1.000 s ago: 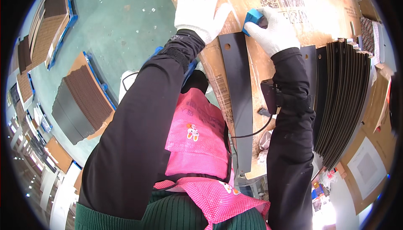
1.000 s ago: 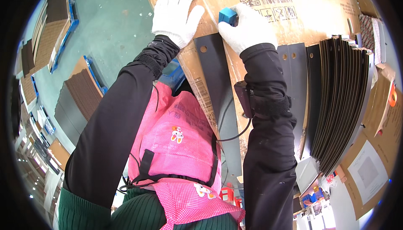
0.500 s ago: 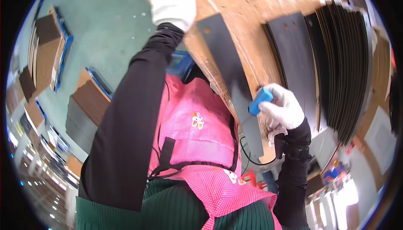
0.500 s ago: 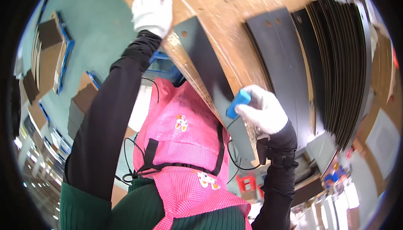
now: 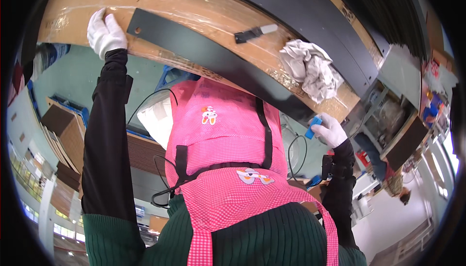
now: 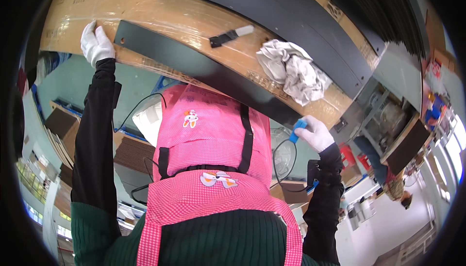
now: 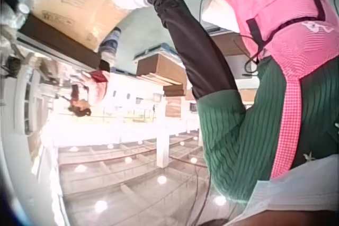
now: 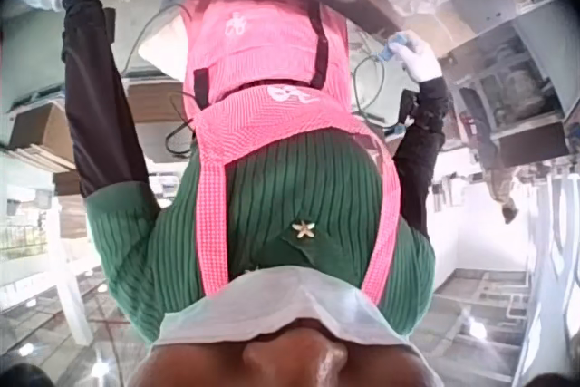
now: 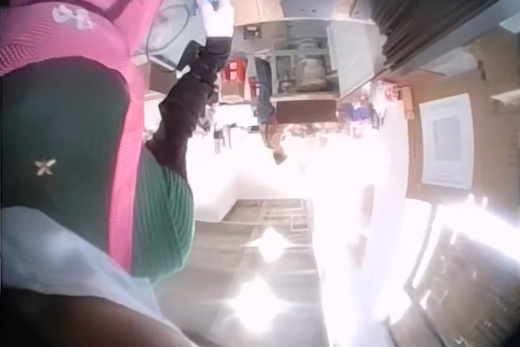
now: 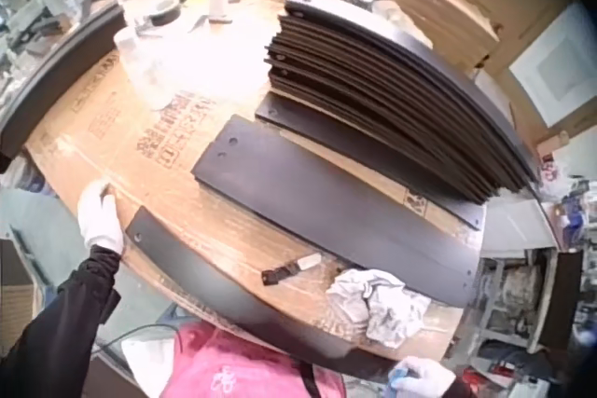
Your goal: Cleaning and wiping down long rectangular wooden components on a factory assembly table.
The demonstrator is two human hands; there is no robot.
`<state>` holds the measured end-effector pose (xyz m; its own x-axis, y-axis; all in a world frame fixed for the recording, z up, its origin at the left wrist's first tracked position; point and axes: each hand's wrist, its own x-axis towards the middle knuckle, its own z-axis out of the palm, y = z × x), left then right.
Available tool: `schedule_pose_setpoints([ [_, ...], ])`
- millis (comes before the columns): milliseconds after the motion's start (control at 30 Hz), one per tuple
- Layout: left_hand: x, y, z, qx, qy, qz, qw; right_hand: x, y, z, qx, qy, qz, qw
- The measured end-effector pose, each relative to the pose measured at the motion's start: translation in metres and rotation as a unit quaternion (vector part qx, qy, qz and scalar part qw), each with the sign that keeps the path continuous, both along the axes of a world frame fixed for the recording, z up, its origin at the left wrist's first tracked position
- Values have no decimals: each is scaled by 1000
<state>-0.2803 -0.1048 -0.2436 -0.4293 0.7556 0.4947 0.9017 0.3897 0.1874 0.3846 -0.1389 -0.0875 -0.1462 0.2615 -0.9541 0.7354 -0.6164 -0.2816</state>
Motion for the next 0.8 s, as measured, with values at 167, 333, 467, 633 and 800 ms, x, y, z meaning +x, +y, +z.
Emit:
schedule_pose_setpoints([
  [167, -34, 1, -9, 14, -70, -36, 997, 40, -69, -30, 208, -94, -55, 972],
  [333, -31, -12, -3, 97, -120, 15, 988, 3, -51, -29, 131, 38, -219, 966],
  [467, 22, -2, 12, 19, -263, 176, 948, -44, -29, -31, 127, 107, -98, 981],
  [633, 67, 2, 19, -9, -128, 210, 969, -139, 55, -29, 71, 277, -44, 957],
  [800, 62, 3, 10, -9, -143, 216, 966, -270, 114, -71, 249, 378, -58, 890],
])
